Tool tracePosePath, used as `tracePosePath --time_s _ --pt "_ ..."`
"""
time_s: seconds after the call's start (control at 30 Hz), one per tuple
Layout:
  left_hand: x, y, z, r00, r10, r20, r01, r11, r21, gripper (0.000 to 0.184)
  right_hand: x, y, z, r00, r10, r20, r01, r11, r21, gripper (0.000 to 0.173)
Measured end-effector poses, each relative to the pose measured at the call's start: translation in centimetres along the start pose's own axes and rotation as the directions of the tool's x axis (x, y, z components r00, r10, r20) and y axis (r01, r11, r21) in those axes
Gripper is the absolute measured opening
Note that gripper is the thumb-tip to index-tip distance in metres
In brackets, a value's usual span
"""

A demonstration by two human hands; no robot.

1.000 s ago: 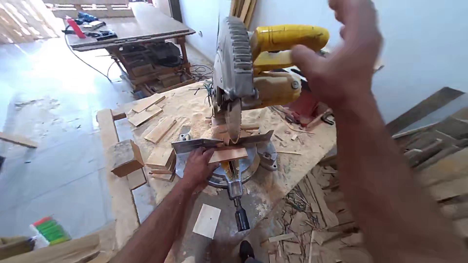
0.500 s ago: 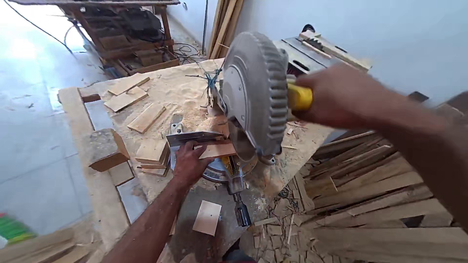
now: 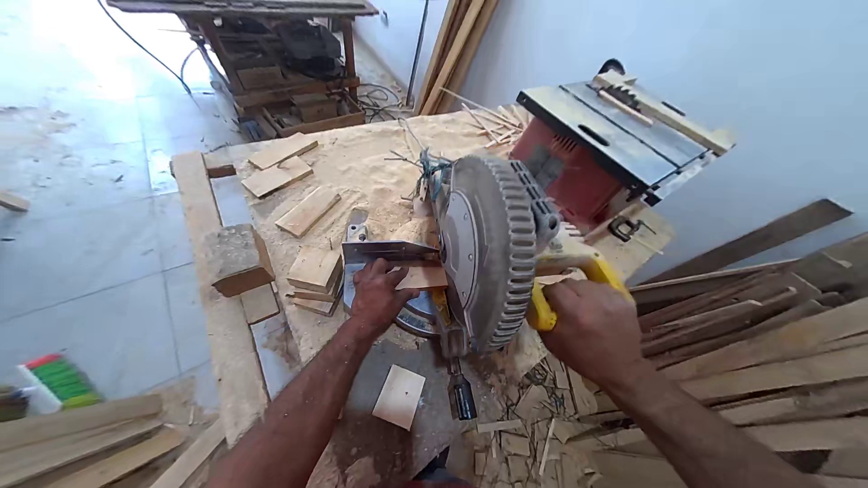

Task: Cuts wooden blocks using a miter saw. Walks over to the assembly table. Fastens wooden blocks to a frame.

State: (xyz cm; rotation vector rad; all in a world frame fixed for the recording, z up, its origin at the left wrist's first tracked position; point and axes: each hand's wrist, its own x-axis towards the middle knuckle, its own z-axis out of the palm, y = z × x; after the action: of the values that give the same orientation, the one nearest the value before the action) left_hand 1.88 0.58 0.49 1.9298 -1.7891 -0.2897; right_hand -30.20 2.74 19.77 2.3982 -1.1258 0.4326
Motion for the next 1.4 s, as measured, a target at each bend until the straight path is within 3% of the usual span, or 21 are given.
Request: tracePosePath --time_s 0.1,0.23,0.4,0.47,0.57,0.8,1.0,1.27,1.4 --pt "-0.1 0.0 -0.1 1.0 0.003 0.01 -0.002 0.999 -0.042 0.049 -1.5 -0.1 1.2 0.998 -0.054 0.032 0.053 0.998 0.041 0.022" --pt "-0.7 -0.8 -2.7 0.994 -0.027 0.105 0.055 0.961 -0.271 0.046 4.0 2.8 -4.0 0.978 -0.074 0.197 0.054 0.993 0.106 0.02" --pt "-0.9 -0.8 -2.2 0.994 -0.06 0.092 0.077 0.978 -0.194 0.028 12.5 5.6 -8.6 0.909 0.013 0.418 -0.022 1.0 0.018 0.021" --pt "-0.9 -0.2 -1.5 0.997 0.0 0.071 0.013 0.984 -0.179 0.026 13.6 5.7 -9.0 0.897 0.019 0.442 -0.022 1.0 0.0 0.019" --pt "-0.8 0.3 0.3 0.995 0.102 -0.019 -0.104 0.983 -0.153 0.024 13.2 5.5 -9.0 0.909 0.014 0.417 -0.015 1.0 -0.001 0.019" --pt "0.1 1.8 2.4 0.975 0.136 -0.175 -0.16 0.979 -0.13 0.02 10.7 4.7 -7.5 0.945 0.011 0.327 -0.008 1.0 -0.01 0.018" --pt "0.6 0.5 2.4 0.964 0.217 -0.155 -0.242 0.955 -0.171 0.023 7.8 3.6 -5.9 0.978 -0.026 0.205 0.022 1.0 0.017 0.022" --pt "0.9 -0.1 2.9 0.961 0.21 -0.178 -0.247 0.945 -0.215 0.024 2.5 1.1 -1.8 0.999 0.001 -0.038 -0.001 1.0 -0.008 0.028" --pt "1.1 -0.1 2.6 0.971 0.186 -0.148 -0.216 0.951 -0.221 0.024 0.5 0.2 -0.2 0.999 0.025 -0.043 -0.025 1.0 -0.006 0.023"
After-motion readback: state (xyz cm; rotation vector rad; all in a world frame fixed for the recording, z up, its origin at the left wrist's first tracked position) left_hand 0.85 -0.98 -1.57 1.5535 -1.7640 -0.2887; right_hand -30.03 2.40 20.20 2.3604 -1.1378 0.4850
